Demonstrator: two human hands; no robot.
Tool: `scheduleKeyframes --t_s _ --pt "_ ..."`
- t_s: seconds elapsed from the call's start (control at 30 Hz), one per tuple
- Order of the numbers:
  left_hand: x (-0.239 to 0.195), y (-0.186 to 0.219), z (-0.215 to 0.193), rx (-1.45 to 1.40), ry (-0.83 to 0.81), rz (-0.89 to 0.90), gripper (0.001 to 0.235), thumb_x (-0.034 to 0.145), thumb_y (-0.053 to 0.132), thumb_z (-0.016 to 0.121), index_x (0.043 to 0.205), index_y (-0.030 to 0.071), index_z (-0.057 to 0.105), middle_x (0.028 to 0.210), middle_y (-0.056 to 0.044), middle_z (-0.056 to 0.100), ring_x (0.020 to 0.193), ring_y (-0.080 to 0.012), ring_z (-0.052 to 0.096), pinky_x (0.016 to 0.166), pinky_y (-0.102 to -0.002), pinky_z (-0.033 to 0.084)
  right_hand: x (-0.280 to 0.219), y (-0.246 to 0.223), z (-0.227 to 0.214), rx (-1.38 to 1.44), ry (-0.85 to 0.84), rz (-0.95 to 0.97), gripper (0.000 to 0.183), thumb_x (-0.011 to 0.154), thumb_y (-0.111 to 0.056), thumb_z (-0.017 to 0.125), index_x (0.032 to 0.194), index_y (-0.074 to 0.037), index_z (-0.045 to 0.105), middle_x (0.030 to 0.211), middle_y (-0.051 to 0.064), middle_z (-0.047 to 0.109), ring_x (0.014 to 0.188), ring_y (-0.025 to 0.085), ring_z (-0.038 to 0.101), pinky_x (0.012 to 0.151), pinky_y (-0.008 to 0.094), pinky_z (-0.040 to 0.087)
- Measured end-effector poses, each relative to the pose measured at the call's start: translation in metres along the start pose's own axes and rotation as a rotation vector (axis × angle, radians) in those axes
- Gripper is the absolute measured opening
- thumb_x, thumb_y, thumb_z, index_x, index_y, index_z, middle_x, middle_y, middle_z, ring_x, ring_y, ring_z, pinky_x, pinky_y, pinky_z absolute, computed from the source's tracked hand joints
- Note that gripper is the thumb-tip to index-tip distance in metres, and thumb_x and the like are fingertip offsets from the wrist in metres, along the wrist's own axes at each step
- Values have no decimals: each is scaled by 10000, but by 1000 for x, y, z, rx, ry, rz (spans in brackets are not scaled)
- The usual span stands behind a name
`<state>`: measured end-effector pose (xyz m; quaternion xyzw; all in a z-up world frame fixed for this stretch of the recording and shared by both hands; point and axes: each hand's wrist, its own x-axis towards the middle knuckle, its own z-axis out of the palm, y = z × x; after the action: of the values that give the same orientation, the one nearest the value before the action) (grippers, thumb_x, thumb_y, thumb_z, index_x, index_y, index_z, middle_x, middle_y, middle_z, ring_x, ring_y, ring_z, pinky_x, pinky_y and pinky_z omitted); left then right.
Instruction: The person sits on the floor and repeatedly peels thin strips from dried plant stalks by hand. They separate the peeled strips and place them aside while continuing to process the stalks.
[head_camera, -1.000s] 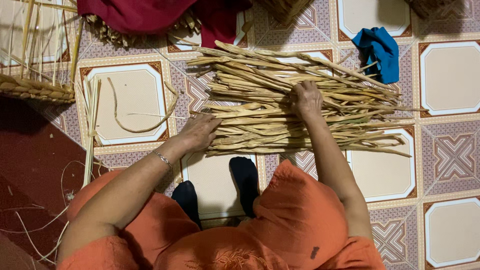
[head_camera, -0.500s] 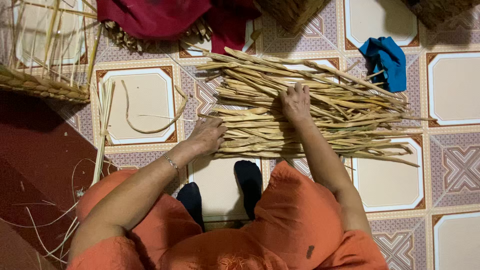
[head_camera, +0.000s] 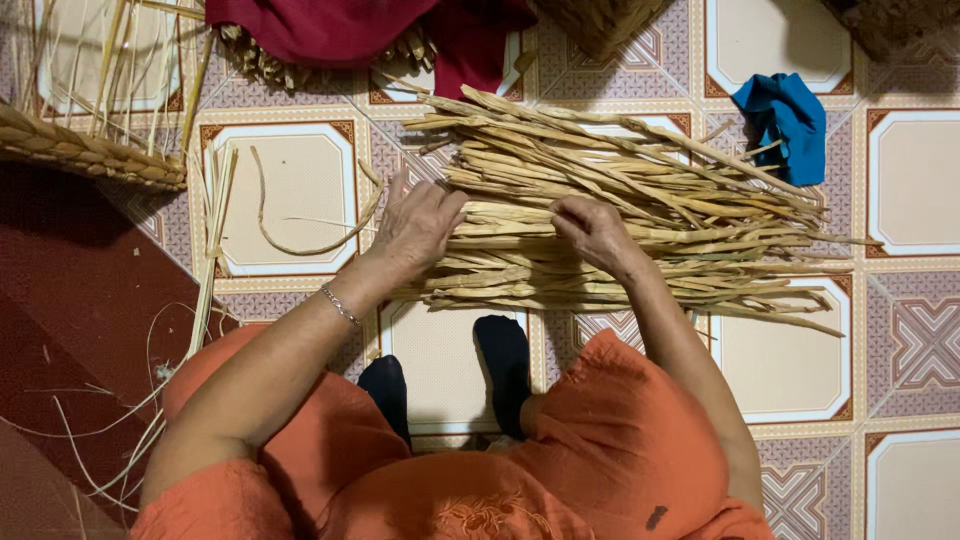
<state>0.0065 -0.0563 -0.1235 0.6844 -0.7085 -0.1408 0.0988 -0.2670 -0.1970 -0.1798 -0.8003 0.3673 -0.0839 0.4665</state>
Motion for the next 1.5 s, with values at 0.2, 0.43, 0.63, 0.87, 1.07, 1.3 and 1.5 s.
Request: scheduleKeyframes --t_s 0.2,0.43,0.63,0.87,1.07,1.3,1.5 --pt "-7 -1 10 -200 91 84 129 974 145 646 890 48 652 750 -117 675 680 -302 667 607 -459 552 -9 4 -1 -172 82 -43 248 960 -325 729 989 -80 750 905 96 743 791 216 686 737 387 563" --pt "-6 21 3 -114 -325 -79 271 1070 250 570 864 79 616 669 -140 679 582 -268 661 557 -430 525 -33 50 -35 -119 41 546 445 812 -508 827 1046 -131 795 994 130 771 860 238 740 773 427 600" --pt "-2 8 -9 -314 -319 -190 265 942 252 628 1166 115 665 972 -127 737 791 -221 711 659 -377 581 -55 33 -69 -387 102 477 418 839 -481 777 1081 -141 803 999 109 793 954 269 740 962 489 521" --pt "0 19 -9 -492 -62 137 324 957 85 607 1277 75 654 1125 -156 731 1003 -227 708 894 -361 597 -24 -40 -16 -350 192 -528 314 1002 -260 692 1278 -110 689 1108 96 737 1011 248 707 911 406 586" --pt "0 29 -67 -626 -232 -211 313 947 124 664 1259 134 644 979 -95 750 744 -213 693 639 -369 593 -22 -51 -6 47 -79 -138 189 1044 -198 597 1101 -64 718 857 70 716 706 164 664 589 292 574" --pt "-9 18 -70 -500 215 193 84 952 78 740 1013 27 712 868 -104 731 769 -201 723 671 -339 581 -25 -55 -17 251 -170 -162 261 1033 -227 575 1161 -18 666 802 45 657 690 124 574 572 313 486" --pt "-10 23 -72 -381 375 331 114 911 -8 740 1015 26 710 906 -81 723 879 -200 714 789 -299 627 -19 -50 3 159 -218 -53 262 1034 -248 529 1026 -81 730 654 11 607 508 101 484 437 310 419"
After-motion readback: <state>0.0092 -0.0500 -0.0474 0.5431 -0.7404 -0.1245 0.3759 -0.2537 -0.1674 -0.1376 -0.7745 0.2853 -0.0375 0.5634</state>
